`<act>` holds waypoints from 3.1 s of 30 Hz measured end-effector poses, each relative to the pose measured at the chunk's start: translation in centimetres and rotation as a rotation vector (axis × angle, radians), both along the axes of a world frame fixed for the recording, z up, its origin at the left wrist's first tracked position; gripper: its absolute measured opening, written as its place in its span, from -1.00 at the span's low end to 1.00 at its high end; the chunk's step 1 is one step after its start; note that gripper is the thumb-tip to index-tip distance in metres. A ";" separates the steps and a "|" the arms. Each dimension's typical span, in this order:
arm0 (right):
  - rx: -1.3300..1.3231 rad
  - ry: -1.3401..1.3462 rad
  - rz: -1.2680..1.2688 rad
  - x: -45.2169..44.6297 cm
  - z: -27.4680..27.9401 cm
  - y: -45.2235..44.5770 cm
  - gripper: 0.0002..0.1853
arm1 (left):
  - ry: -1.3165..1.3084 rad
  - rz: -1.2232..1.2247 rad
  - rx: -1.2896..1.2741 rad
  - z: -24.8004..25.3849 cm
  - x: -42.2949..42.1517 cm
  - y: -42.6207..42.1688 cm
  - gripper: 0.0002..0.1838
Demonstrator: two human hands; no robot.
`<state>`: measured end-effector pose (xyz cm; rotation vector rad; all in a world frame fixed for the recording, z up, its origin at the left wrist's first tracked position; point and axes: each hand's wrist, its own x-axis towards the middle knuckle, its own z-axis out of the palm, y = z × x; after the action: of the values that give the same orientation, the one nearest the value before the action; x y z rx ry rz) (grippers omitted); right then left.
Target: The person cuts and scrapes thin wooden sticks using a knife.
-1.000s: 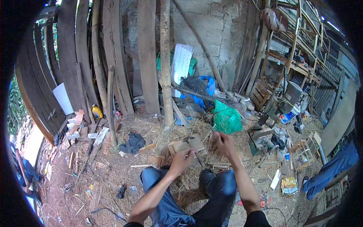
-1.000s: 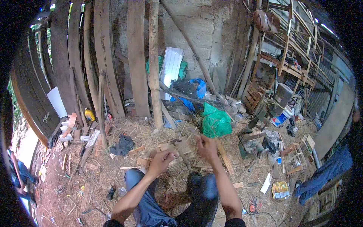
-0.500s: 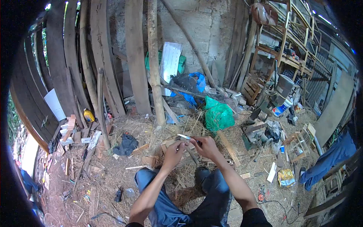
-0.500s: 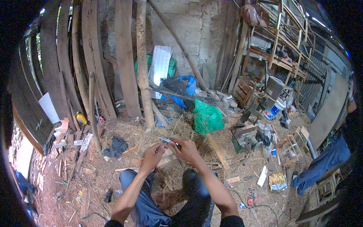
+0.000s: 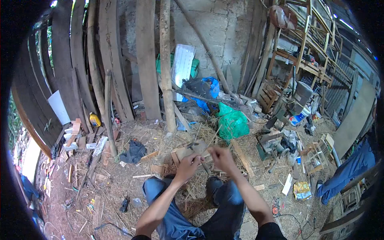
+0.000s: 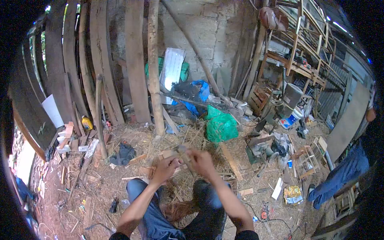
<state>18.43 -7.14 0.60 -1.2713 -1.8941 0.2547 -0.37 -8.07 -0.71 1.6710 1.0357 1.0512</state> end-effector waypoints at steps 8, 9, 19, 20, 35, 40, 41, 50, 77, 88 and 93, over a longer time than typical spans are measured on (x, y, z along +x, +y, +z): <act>0.150 -0.104 0.183 -0.1 0.9 -0.9 -0.82 | -0.151 -0.065 -0.252 0.7 0.2 0.1 -0.68; 0.131 -0.110 0.171 -0.1 1.2 -1.1 -0.84 | -0.153 -0.066 -0.257 0.6 0.4 0.2 -0.68; 0.281 -0.069 0.094 -1.0 1.0 0.5 -0.83 | 0.048 0.053 0.154 -0.1 -0.2 1.0 -0.70; 0.281 -0.068 0.094 -0.5 0.7 0.9 -0.83 | 0.052 0.066 0.181 -0.5 -0.4 1.1 -0.71; -0.046 -0.100 0.037 -0.1 -0.8 1.3 -0.74 | 0.129 0.157 0.286 0.6 0.4 0.3 -0.77; -0.064 0.100 -0.254 5.2 0.8 3.6 -0.66 | 0.194 0.065 0.231 0.5 -0.8 -1.6 -0.79; -0.063 0.103 -0.250 4.4 1.4 3.0 -0.66 | 0.187 0.047 0.171 0.6 -1.0 -1.8 -0.80; -0.333 0.510 -0.171 5.0 -3.6 3.8 -0.67 | 0.127 0.120 0.263 1.1 -0.7 0.3 -0.83; -0.639 1.353 0.103 -2.3 -1.6 -1.7 -0.83 | -0.352 0.237 0.242 1.3 2.7 3.0 -0.76; -0.462 0.925 -0.011 -1.3 0.4 -0.1 -0.68 | -0.509 0.073 0.000 4.2 1.5 4.0 -0.69; -0.449 0.635 -0.076 0.2 0.7 4.3 -0.58 | -0.443 0.048 -0.052 2.0 1.9 6.7 -0.67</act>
<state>18.67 -2.83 1.28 -1.3350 -1.2726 0.9633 1.54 -1.39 1.33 1.2943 0.8042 1.3383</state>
